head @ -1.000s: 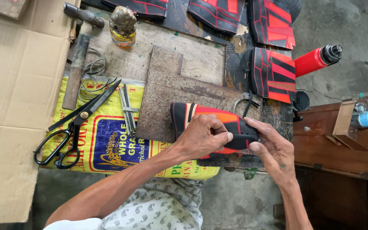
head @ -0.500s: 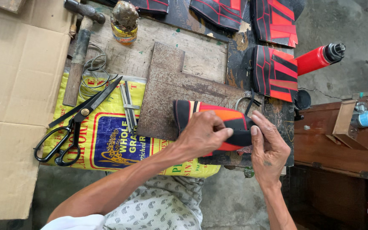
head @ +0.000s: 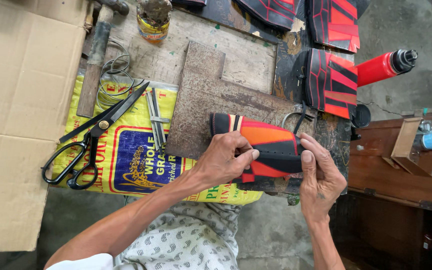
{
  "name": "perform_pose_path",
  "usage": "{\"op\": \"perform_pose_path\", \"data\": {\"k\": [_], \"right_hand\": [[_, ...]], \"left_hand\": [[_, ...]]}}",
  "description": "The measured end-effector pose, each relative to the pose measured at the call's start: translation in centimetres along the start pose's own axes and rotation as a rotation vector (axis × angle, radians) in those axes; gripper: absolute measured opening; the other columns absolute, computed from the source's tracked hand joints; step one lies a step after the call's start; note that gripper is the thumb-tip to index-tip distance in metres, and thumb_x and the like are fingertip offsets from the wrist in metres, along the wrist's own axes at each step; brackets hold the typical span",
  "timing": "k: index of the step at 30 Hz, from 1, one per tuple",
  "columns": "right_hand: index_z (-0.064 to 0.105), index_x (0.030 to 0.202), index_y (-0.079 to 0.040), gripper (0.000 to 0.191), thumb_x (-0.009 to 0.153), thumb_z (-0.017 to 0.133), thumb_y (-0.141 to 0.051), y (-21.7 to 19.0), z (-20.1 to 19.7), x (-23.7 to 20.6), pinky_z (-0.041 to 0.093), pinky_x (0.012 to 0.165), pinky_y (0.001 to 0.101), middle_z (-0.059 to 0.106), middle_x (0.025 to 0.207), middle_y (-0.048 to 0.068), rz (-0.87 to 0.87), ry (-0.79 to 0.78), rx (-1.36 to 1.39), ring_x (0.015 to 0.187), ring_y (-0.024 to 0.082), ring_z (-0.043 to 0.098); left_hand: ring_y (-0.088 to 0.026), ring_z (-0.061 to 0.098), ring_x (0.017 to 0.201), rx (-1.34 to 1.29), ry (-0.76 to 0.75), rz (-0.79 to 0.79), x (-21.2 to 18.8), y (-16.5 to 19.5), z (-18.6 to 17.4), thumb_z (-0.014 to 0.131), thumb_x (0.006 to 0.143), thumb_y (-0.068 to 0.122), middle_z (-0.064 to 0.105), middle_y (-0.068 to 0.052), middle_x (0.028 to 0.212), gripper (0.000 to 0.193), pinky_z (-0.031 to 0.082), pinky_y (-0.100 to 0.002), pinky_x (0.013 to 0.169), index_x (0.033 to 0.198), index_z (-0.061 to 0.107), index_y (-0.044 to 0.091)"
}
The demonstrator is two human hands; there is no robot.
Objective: The person attaches a black leather strap to a patchwork leather pouch, pressing and pinching the strap ends onto the bag's edge. They then trim excess strap material with scissors, turn the pouch right-side out by pushing through its opening, and hammer the seam flat on the work board.
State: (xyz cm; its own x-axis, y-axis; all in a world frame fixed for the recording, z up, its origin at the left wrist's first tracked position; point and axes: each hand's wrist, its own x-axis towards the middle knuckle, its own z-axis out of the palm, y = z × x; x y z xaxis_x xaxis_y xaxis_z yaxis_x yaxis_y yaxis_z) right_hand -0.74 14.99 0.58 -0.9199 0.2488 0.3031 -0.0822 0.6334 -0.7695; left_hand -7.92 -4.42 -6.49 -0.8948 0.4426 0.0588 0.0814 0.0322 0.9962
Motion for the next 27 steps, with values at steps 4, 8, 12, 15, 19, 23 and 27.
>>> {"op": "perform_pose_path", "data": {"k": [4, 8, 12, 15, 19, 23, 27], "right_hand": [[0.069, 0.125, 0.001, 0.020, 0.106, 0.064, -0.005, 0.1, 0.6, 0.0, 0.052, 0.109, 0.0328, 0.071, 0.129, 0.014, -0.054, 0.019, -0.065, 0.122, 0.020, 0.067], [0.070, 0.128, 0.001, 0.022, 0.106, 0.066, -0.002, 0.1, 1.1, 0.0, 0.052, 0.107, 0.0342, 0.071, 0.129, 0.016, -0.132, 0.036, -0.222, 0.120, 0.024, 0.069], [0.070, 0.127, 0.000, 0.023, 0.103, 0.069, -0.003, -0.2, 1.7, -0.1, 0.052, 0.108, 0.0362, 0.069, 0.133, 0.017, -0.149, 0.048, -0.249, 0.123, 0.026, 0.068], [0.071, 0.126, -0.002, 0.023, 0.103, 0.070, -0.002, -0.3, 2.4, -0.2, 0.054, 0.107, 0.0366, 0.068, 0.134, 0.016, -0.144, 0.078, -0.244, 0.124, 0.026, 0.068], [0.070, 0.126, -0.002, 0.030, 0.096, 0.077, -0.004, -0.5, 3.3, -0.4, 0.053, 0.106, 0.0379, 0.063, 0.137, 0.016, -0.157, 0.092, -0.279, 0.124, 0.028, 0.066], [0.069, 0.129, -0.004, 0.041, 0.091, 0.085, -0.006, -1.0, 4.3, -0.6, 0.049, 0.111, 0.0429, 0.053, 0.145, 0.017, -0.173, 0.112, -0.424, 0.134, 0.034, 0.056], [0.069, 0.129, -0.005, 0.050, 0.084, 0.090, -0.010, -1.5, 5.1, -0.7, 0.041, 0.113, 0.0503, 0.044, 0.150, 0.022, -0.230, 0.130, -0.588, 0.136, 0.040, 0.047]], "left_hand": [[-0.026, 0.072, 0.068, 0.023, 0.009, -0.005, 0.1, -0.3, 0.1, 0.074, 0.085, 0.021, 0.070, -0.017, 0.078, 0.025, 0.056, -0.038, 0.063, 0.083, 0.074, -0.005], [-0.026, 0.073, 0.068, 0.015, 0.024, -0.010, 0.4, -0.7, 0.4, 0.075, 0.084, 0.021, 0.070, -0.017, 0.078, 0.026, 0.056, -0.038, 0.063, 0.082, 0.073, -0.005], [-0.027, 0.073, 0.068, 0.030, 0.018, -0.006, 0.6, -0.9, 0.4, 0.075, 0.084, 0.021, 0.069, -0.018, 0.077, 0.026, 0.056, -0.039, 0.063, 0.081, 0.073, -0.005], [-0.029, 0.073, 0.070, 0.033, 0.032, 0.004, 0.7, -1.0, 0.3, 0.075, 0.083, 0.021, 0.070, -0.019, 0.077, 0.026, 0.056, -0.040, 0.064, 0.081, 0.073, -0.005], [-0.031, 0.073, 0.071, 0.036, 0.046, 0.020, 0.7, -1.0, 0.3, 0.074, 0.083, 0.021, 0.070, -0.020, 0.077, 0.026, 0.057, -0.041, 0.066, 0.081, 0.073, -0.005], [-0.032, 0.073, 0.072, 0.055, 0.050, 0.024, 0.8, -1.2, 0.2, 0.073, 0.083, 0.022, 0.069, -0.022, 0.077, 0.028, 0.056, -0.042, 0.066, 0.081, 0.072, -0.006], [-0.032, 0.073, 0.073, 0.034, 0.043, 0.062, 0.9, -1.5, -0.1, 0.073, 0.085, 0.022, 0.069, -0.022, 0.079, 0.028, 0.056, -0.042, 0.068, 0.082, 0.072, -0.006]]}}
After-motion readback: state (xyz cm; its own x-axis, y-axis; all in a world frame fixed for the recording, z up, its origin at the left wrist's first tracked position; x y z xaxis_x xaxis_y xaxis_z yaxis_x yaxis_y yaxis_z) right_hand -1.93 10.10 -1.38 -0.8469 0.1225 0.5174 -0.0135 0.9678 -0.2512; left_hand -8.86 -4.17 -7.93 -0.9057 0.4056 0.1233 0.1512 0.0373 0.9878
